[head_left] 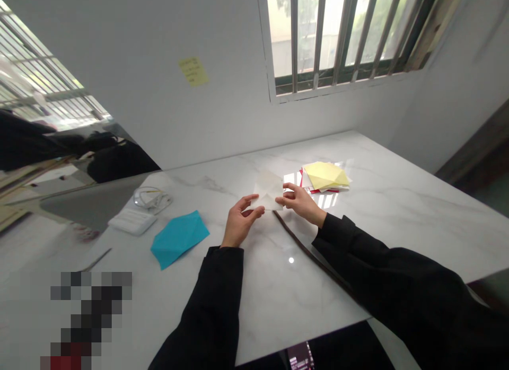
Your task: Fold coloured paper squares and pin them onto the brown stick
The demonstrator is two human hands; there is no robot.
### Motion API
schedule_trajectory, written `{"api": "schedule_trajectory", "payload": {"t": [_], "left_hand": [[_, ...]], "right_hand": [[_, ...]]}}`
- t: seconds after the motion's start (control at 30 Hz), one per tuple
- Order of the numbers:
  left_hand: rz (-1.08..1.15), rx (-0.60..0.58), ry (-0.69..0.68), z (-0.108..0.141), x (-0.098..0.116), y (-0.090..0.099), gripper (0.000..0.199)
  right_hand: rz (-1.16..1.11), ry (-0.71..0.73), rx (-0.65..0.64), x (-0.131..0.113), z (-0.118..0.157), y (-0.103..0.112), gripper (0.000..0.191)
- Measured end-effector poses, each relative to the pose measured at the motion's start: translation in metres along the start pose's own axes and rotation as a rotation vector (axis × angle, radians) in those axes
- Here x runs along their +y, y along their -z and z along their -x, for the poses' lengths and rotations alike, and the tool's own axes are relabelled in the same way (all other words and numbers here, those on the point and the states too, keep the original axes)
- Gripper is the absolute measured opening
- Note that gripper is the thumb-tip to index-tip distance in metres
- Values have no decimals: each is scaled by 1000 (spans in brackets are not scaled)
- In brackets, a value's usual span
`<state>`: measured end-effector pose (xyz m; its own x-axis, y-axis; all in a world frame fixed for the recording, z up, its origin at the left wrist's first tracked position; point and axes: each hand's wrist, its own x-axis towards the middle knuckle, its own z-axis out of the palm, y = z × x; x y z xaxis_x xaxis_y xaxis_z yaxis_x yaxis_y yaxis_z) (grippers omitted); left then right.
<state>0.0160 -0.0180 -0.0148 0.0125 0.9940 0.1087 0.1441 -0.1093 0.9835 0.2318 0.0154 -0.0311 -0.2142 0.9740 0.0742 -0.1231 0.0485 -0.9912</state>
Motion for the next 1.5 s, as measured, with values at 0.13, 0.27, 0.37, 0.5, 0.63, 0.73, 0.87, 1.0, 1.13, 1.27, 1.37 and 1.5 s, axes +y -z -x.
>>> {"api": "schedule_trajectory", "payload": {"t": [0.13,0.27,0.37,0.5,0.63,0.73,0.87,1.0,1.13,1.27,1.37,1.5], "left_hand": [[-8,-24,-2,-1,-2,1,60],[-42,-50,-5,2,0,1,56],[-59,-91,-16,4,4,0,55],[-67,-95,-6,4,4,1,50],[-68,-88,-4,3,1,3,46],[-89,-116,4,4,2,2,55],[-93,-200,10,6,3,-1,66],[-79,-170,1,4,-2,-1,58],[-43,-135,31,3,-7,-2,53],[-26,-120,16,5,-6,-3,53],[-28,-106,9,5,-4,-4,58],[-53,-115,-3,4,-5,-3,59]], "right_hand": [[-12,-11,-3,0,0,1,62],[-10,-21,12,-2,0,1,65],[8,-23,22,-4,1,2,66],[30,-18,5,-3,1,4,64],[45,-6,-28,0,1,5,63],[44,6,-19,1,2,3,64],[17,19,56,-1,2,2,64],[53,80,63,0,0,4,47],[277,176,-28,3,-2,4,34],[451,204,-27,4,1,2,32],[460,167,-33,4,1,2,32],[385,144,-79,3,0,3,28]]}}
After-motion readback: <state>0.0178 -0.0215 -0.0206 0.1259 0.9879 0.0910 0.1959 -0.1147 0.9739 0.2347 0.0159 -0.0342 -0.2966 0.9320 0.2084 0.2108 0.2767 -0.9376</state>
